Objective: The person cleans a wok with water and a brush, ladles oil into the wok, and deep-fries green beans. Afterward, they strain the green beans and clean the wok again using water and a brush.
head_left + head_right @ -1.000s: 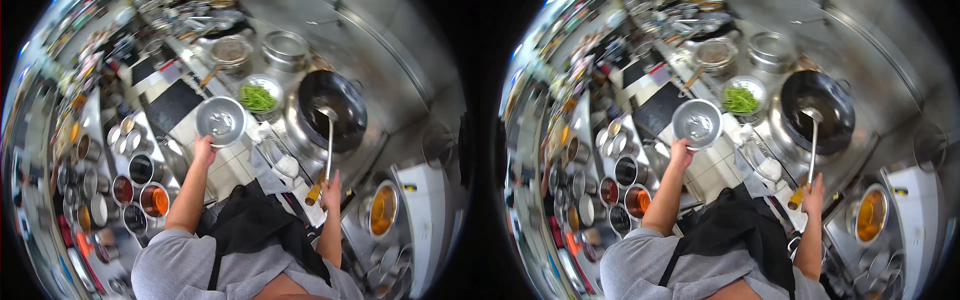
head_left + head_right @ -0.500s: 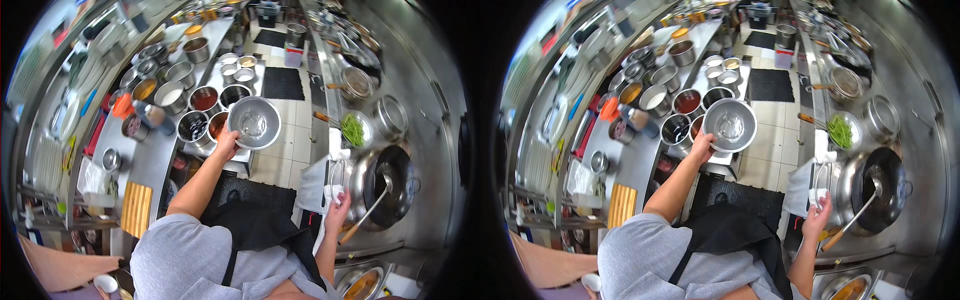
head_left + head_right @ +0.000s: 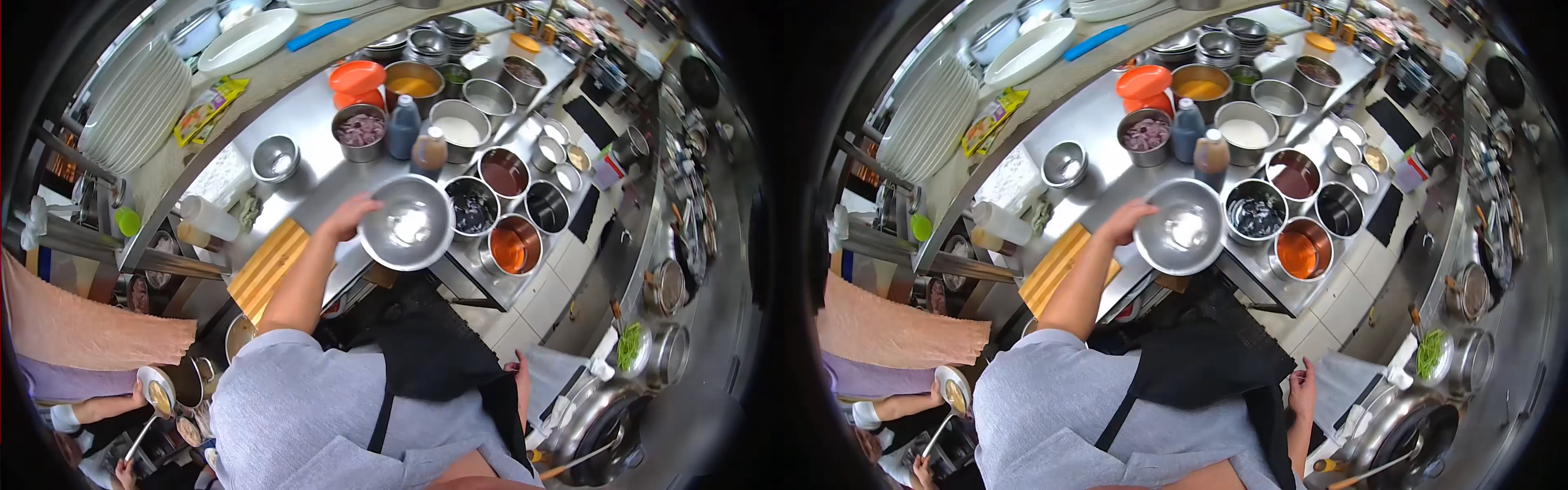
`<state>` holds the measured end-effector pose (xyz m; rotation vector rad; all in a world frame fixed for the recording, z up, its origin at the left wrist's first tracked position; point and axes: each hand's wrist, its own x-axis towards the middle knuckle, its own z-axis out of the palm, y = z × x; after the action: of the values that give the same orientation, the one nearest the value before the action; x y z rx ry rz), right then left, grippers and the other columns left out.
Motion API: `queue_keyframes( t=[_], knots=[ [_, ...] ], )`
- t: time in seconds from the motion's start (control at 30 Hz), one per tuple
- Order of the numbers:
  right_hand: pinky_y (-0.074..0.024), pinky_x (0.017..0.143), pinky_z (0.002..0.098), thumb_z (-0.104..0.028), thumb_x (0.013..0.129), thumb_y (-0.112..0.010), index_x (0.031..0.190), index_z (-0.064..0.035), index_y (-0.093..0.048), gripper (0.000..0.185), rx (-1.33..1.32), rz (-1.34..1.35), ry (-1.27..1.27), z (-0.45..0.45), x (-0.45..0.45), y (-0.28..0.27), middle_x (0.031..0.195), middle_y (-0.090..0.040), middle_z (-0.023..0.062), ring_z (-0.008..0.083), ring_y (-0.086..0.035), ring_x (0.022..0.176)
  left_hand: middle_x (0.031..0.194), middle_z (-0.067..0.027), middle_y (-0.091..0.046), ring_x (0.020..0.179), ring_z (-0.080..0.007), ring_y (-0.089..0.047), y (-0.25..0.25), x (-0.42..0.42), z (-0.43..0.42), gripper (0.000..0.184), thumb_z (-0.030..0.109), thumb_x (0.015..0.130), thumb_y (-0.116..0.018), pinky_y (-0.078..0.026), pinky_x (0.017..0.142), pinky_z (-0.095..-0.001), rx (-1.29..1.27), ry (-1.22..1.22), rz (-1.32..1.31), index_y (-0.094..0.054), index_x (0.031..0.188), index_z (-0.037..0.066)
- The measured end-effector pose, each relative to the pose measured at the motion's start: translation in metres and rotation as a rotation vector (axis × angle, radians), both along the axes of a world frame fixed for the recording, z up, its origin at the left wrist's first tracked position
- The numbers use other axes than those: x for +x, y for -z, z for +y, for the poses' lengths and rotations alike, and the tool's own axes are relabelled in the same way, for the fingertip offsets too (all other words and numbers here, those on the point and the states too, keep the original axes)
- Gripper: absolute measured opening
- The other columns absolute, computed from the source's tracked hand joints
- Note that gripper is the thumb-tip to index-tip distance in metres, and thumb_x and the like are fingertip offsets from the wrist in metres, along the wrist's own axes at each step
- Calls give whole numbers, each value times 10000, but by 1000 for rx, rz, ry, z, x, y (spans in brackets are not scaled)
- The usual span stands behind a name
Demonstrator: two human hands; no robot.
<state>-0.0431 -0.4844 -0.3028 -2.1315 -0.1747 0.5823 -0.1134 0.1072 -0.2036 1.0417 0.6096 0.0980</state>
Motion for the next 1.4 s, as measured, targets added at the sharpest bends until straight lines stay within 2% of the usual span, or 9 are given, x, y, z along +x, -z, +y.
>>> queue_keyframes(
  t=[0.13,0.2,0.37,0.53,0.63,0.87,1.2,1.27,1.4],
  knots=[
    [-506,712,315,-95,900,-589,1374,-69,-461,492,-174,63,-144,41,14,-5,843,-615,76,170,-612,764,1059,-110,-641,954,-235,-652,48,-71,104,339,222,890,-603,-546,885,-417,-34,-562,-9,-549,1168,36],
    [-514,735,330,-109,906,-584,1369,-81,-470,478,-201,87,-190,60,21,-17,866,-634,94,188,-635,792,1131,-129,-591,977,-261,-642,64,-92,152,319,217,922,-554,-585,794,-432,-102,-826,-12,-505,1201,71],
    [-518,792,367,-142,879,-618,1336,-67,-498,478,-229,151,-140,50,30,12,915,-652,129,239,-649,825,1211,-167,-581,979,-305,-651,40,-82,153,502,442,988,-459,-579,704,-460,-4,-915,63,-420,1325,72],
    [-503,766,382,-195,854,-635,1308,-51,-517,491,-336,129,-26,23,7,0,908,-647,159,286,-630,841,1187,-133,-592,1022,-285,-633,57,12,46,581,502,969,-501,-543,734,-416,42,-249,117,-410,1396,119],
    [-500,867,455,-225,844,-628,1308,-81,-513,499,-361,91,56,-12,-25,16,1056,-667,201,383,-628,1007,1161,-134,-601,965,-245,-647,37,63,-51,485,337,972,-567,-561,714,-363,45,283,11,-438,1364,83],
    [-457,983,440,-200,826,-608,1311,-72,-519,509,-344,244,429,-63,-127,16,1235,-604,213,376,-568,1156,1147,-135,-606,947,-207,-652,28,143,-207,415,129,958,-578,-570,741,-341,104,1032,45,-449,1346,59],
    [-452,995,423,-197,811,-618,1295,-71,-549,505,-258,435,820,-132,-267,78,1269,-589,186,340,-552,1195,1190,-122,-572,989,-228,-632,36,211,-456,479,104,917,-619,-572,746,-334,152,1476,-59,-441,1361,77],
    [-448,1002,414,-178,813,-611,1292,-57,-548,498,-269,441,947,-150,-292,108,1267,-590,188,342,-550,1196,1232,-118,-545,1003,-225,-611,54,222,-509,494,88,897,-622,-566,758,-359,172,1622,-12,-446,1358,83],
    [-442,1010,410,-154,825,-596,1286,-41,-548,477,-281,470,1041,-171,-304,64,1279,-586,186,341,-544,1206,1242,-116,-536,1007,-235,-594,143,265,-596,536,49,850,-601,-555,756,-396,436,1711,56,-441,1360,90]
  ],
)
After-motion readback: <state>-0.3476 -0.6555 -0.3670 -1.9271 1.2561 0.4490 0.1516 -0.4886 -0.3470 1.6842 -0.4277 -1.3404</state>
